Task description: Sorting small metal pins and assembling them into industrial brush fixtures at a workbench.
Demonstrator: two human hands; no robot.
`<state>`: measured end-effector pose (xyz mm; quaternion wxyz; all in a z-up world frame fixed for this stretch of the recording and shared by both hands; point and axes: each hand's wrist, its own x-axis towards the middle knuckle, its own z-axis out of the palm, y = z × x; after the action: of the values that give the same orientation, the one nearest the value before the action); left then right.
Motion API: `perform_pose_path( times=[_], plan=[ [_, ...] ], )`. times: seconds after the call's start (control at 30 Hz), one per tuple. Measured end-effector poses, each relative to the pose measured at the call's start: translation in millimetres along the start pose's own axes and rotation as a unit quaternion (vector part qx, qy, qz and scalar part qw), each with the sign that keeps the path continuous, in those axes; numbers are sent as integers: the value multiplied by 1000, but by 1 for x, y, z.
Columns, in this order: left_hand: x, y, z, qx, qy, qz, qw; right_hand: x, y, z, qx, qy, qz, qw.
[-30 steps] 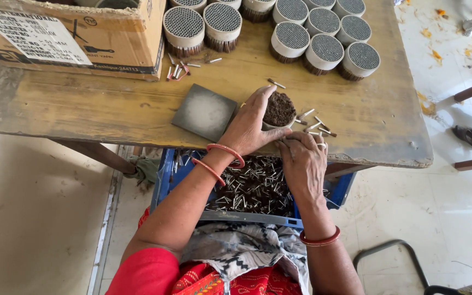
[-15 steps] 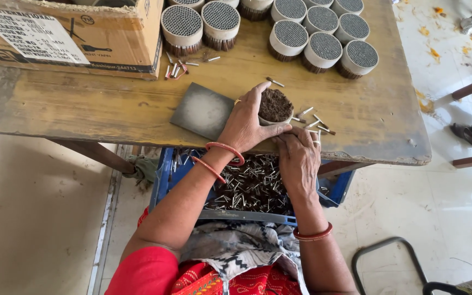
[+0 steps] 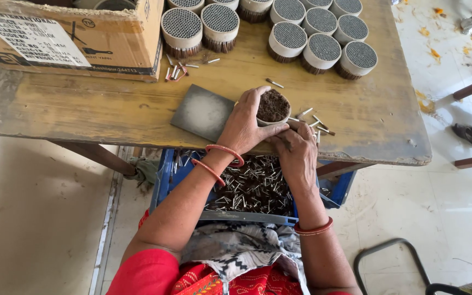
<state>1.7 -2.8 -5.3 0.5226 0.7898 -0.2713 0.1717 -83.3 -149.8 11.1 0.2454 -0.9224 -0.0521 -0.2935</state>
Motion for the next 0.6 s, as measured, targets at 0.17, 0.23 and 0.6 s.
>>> perform_pose_path(
  times=[0.17, 0.23, 0.6],
  plan=[
    [1, 3, -3, -8, -3, -4, 1000, -2, 11, 4, -35, 8, -4, 999],
    [0, 5, -3, -13, -7, -4, 1000, -4, 16, 1, -50, 8, -3, 999],
    [-9, -3, -1, -33, -88, 15, 995, 27, -3, -22, -33, -65, -153, 985]
  ],
)
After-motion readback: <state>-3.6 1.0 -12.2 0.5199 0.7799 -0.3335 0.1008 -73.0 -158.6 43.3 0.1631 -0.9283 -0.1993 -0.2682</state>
